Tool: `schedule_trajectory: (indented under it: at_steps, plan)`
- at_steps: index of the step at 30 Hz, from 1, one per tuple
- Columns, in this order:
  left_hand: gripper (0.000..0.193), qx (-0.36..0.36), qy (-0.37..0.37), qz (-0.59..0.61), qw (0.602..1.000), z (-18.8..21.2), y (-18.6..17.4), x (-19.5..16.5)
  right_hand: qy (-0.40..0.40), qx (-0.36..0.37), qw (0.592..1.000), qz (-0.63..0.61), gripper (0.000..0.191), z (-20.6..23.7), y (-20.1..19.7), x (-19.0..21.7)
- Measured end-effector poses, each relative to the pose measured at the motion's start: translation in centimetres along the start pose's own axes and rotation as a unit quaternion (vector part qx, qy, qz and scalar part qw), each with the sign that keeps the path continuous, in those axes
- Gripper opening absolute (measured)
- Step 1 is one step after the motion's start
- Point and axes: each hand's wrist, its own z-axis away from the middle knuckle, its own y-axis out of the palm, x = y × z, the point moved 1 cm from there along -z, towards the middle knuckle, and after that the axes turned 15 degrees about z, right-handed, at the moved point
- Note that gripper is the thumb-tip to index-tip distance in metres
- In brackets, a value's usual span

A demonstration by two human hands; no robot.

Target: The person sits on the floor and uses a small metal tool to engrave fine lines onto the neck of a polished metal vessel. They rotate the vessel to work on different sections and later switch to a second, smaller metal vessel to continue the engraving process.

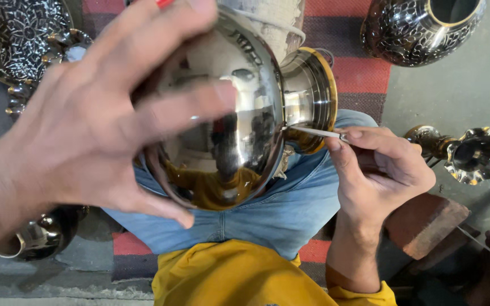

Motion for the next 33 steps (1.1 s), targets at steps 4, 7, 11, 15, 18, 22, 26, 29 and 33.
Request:
schedule_trajectory:
  at_steps: [4, 7, 11, 15, 18, 22, 26, 29, 33]
  plan:
    - [0.117, -0.001, 0.023, -0.017, 1.0, -0.4, -0.4, 0.2, -0.019, 0.011, 1.0, 0.017, 0.021, -0.5, 0.0, 0.1]
    - [0.121, -0.022, 0.012, 0.02, 0.999, -0.6, -0.6, 0.8, -0.026, 0.027, 0.999, 0.01, 0.02, -0.7, -0.1, -0.1]
    - [0.127, -0.028, -0.033, 0.063, 0.997, -0.7, -0.6, 1.3, -0.014, 0.037, 0.999, -0.006, 0.019, 0.0, -0.3, -0.4]
    - [0.128, -0.025, -0.017, 0.09, 0.996, -1.0, -0.6, 1.2, -0.011, 0.035, 0.999, 0.0, 0.019, 0.1, -0.3, -0.5]
    - [0.122, -0.008, 0.012, 0.022, 1.0, -0.5, -0.4, 0.3, -0.011, 0.023, 1.0, 0.001, 0.019, -0.1, -0.1, -0.4]
    - [0.111, -0.026, 0.044, 0.009, 0.999, -0.3, 0.1, 0.5, -0.012, 0.006, 1.0, 0.014, 0.021, -0.4, 0.0, -0.3]
    - [0.119, -0.04, 0.011, 0.035, 0.999, -0.1, -0.3, 1.1, -0.017, 0.014, 1.0, 0.01, 0.02, -0.4, 0.0, -0.3]
    - [0.125, -0.042, -0.033, 0.072, 0.996, -0.3, -0.6, 1.2, -0.017, 0.024, 1.0, -0.005, 0.02, -0.1, 0.1, -0.2]
    - [0.126, -0.036, -0.055, 0.111, 0.992, -0.4, -0.4, 0.9, 0.003, 0.019, 1.0, -0.008, 0.021, 0.0, -0.2, 0.1]
